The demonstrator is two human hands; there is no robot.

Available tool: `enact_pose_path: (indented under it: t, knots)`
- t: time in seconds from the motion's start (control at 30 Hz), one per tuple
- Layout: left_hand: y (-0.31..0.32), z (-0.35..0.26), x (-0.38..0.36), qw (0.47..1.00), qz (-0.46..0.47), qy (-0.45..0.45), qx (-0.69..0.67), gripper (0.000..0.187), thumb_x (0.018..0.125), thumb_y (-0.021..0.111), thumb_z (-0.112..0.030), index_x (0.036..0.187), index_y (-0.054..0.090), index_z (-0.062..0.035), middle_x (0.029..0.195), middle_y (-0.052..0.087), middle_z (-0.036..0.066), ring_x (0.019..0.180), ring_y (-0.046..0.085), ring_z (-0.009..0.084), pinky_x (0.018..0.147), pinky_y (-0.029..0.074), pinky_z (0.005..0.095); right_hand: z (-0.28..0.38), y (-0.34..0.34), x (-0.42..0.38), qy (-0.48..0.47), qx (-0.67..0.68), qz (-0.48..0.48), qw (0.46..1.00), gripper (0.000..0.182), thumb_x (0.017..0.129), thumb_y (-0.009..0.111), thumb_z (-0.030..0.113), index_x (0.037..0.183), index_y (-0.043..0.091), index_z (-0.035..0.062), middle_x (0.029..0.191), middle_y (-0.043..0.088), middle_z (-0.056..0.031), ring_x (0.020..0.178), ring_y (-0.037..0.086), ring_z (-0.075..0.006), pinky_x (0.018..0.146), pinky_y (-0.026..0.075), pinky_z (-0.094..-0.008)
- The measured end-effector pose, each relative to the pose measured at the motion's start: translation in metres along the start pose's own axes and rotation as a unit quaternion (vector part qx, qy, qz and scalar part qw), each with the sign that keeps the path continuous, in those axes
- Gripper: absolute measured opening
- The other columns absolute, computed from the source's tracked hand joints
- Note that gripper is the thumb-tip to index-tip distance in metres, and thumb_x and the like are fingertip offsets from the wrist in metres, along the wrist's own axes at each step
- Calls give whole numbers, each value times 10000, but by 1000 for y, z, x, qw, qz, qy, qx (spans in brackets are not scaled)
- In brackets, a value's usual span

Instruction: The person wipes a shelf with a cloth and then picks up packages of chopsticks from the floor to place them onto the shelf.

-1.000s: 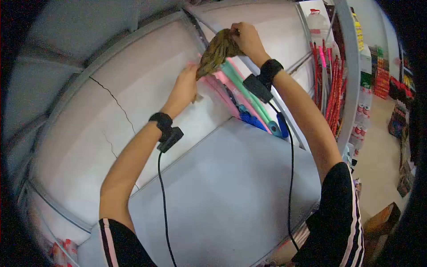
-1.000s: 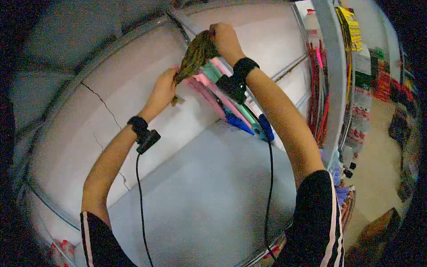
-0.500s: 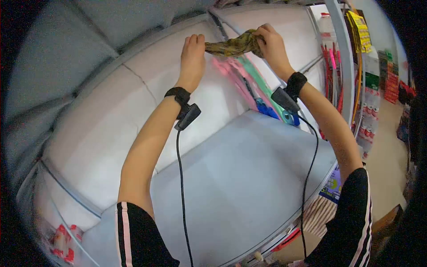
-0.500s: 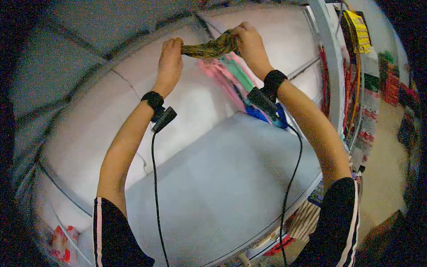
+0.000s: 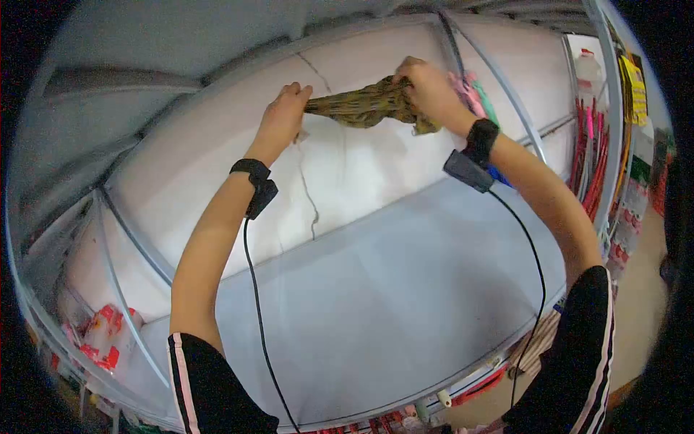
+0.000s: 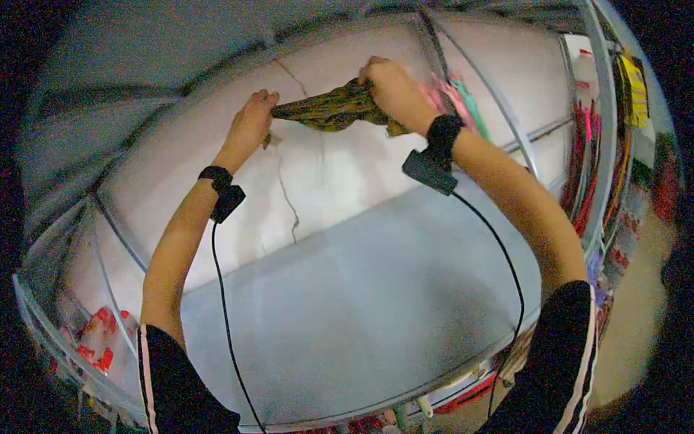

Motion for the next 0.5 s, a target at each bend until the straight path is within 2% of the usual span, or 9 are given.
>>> enact_pose_path:
  t: [0.03, 0.1, 0.2, 0.23, 0.27, 0.3, 0.33, 0.43, 0.5]
  knots:
    - [1, 12, -3, 1000, -4, -6, 4, 343, 700, 529, 25, 1039, 498, -18, 994, 501, 151, 984, 492, 324, 802, 463, 393, 5, 15, 12, -8, 2, -1, 1000, 196, 629, 538, -53, 809, 599, -8, 924, 557, -136, 920, 524, -317, 797, 423, -383]
    - [-17, 31, -23, 996, -66, -21, 58, 453, 653, 565, 70, 1092, 494, -23, 1024, 491, 152, 1017, 485, 326, 812, 468, 379, 30, 36, 32, -113, -2, -62, 992, 219, 644, 500, -77, 828, 594, -4, 982, 526, -123, 984, 483, -316, 809, 418, -380]
    - [-30, 62, -48, 982, -81, -115, 126, 501, 622, 578, 104, 1100, 495, -22, 1056, 477, 159, 1020, 483, 329, 777, 483, 378, 53, 71, 62, -140, 15, -116, 983, 209, 673, 483, -69, 839, 591, -4, 1049, 511, -126, 1036, 454, -311, 849, 416, -367]
    - [-31, 77, -54, 981, -78, -119, 132, 501, 622, 578, 104, 1100, 495, -22, 1056, 477, 159, 1020, 483, 329, 777, 483, 378, 62, 84, 73, -142, 22, -117, 983, 209, 673, 483, -69, 839, 591, -4, 1049, 511, -126, 1036, 454, -311, 849, 416, -367]
    - [-33, 93, -63, 976, -94, -123, 153, 485, 641, 564, 100, 1105, 494, -25, 1070, 469, 167, 1008, 490, 329, 758, 490, 378, 71, 97, 83, -152, 3, -121, 981, 210, 688, 485, -58, 861, 593, -7, 1082, 508, -131, 1057, 449, -308, 869, 413, -365]
    - [-36, 139, -112, 969, -123, -130, 170, 470, 660, 550, 96, 1110, 494, -28, 1083, 461, 176, 995, 497, 330, 738, 497, 379, 122, 133, 97, -173, -27, -127, 976, 212, 703, 487, -46, 882, 595, -9, 1115, 505, -136, 1077, 444, -304, 889, 409, -362]
    - [-41, 162, -133, 968, -126, -132, 174, 470, 660, 550, 96, 1110, 494, -28, 1083, 461, 176, 995, 497, 330, 738, 497, 379, 140, 155, 110, -177, -26, -130, 975, 212, 703, 487, -46, 882, 595, -9, 1115, 505, -136, 1077, 444, -304, 889, 409, -362]
    - [-59, 203, -182, 943, -163, -101, 271, 425, 706, 505, 84, 1114, 497, -34, 1103, 452, 180, 977, 509, 333, 722, 502, 379, 188, 206, 147, -195, 59, -148, 968, 231, 725, 509, -22, 937, 600, -5, 1190, 480, -140, 1124, 419, -319, 927, 403, -358]
    - [-73, 213, -199, 928, -145, -106, 327, 375, 753, 458, 67, 1110, 501, -38, 1111, 450, 186, 970, 513, 346, 733, 500, 385, 221, 215, 160, -165, -34, -126, 978, 225, 732, 524, -23, 933, 620, 5, 1221, 470, -123, 1146, 410, -335, 927, 420, -351]
Point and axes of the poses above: each hand's wrist, its own x-axis towards the middle knuckle, its own y-axis out of the palm, z = x × y, the point moved 2 cm from there along x, towards the middle knuckle
